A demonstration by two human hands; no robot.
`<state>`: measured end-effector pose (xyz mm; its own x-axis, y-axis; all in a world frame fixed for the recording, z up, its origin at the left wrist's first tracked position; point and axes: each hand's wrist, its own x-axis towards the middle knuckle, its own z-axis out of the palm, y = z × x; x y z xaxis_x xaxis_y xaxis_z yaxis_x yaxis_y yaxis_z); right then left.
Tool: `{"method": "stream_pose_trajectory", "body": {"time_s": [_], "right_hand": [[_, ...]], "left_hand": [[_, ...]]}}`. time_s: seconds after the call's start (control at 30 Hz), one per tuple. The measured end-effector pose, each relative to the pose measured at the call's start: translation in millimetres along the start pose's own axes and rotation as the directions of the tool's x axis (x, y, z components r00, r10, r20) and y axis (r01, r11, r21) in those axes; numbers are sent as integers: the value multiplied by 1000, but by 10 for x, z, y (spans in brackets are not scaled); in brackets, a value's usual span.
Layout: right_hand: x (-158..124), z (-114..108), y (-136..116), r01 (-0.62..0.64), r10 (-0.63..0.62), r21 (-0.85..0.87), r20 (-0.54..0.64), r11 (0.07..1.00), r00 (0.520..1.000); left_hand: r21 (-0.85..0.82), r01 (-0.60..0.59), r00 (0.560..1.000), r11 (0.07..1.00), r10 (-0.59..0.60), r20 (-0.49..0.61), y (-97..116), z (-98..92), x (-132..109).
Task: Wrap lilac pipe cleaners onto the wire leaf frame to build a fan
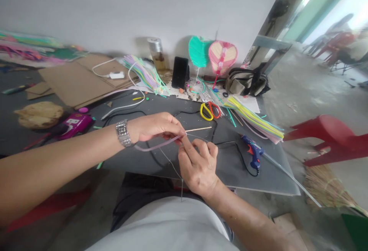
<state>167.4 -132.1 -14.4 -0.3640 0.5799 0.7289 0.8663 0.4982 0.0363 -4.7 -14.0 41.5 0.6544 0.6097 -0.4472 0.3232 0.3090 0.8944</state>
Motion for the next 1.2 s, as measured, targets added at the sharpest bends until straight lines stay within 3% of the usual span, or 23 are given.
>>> {"method": "stream_pose_trajectory", "body": {"time_s": [0.2, 0.27, 0.33, 0.4, 0.47, 0.6, 0.7, 0.8, 0.97, 1.2], "right_hand": [[-16, -59, 84, -3, 5, 93, -14, 996, 1000], [41, -101, 141, -67, 73, 162, -31, 985, 997], [136, -136, 215, -211, 217, 240, 3, 948, 976], [255, -151, 303, -395, 373, 328, 128, 858, 919], [378, -147, 396, -563, 453, 404, 340, 721, 824], [578, -131, 567, -762, 362, 443, 690, 473, 626], [673, -139, 666, -816, 267, 443, 791, 372, 551], [722, -148, 733, -827, 188, 438, 832, 354, 521], [683, -104, 769, -854, 176, 410, 860, 319, 479], [618, -67, 844, -858, 177, 427, 856, 286, 486]], "left_hand": [[36, 11, 999, 999, -10, -36, 1, -8, -4], [48, 1, 998, 999, 2, -55, 7, 11, -10], [56, -10, 997, 998, 14, -70, 16, 38, -15], [64, -16, 996, 998, 21, -83, 28, 69, -19], [84, -21, 996, 996, 29, -88, 44, 104, -23], [133, -37, 991, 990, 54, -125, 83, 183, -35], [150, -53, 985, 987, 77, -155, 121, 249, -51], [180, -70, 979, 981, 102, -177, 154, 304, -62], [201, -96, 978, 975, 131, -165, 157, 363, -45], [197, -51, 982, 979, 86, -169, 170, 389, -23]]}}
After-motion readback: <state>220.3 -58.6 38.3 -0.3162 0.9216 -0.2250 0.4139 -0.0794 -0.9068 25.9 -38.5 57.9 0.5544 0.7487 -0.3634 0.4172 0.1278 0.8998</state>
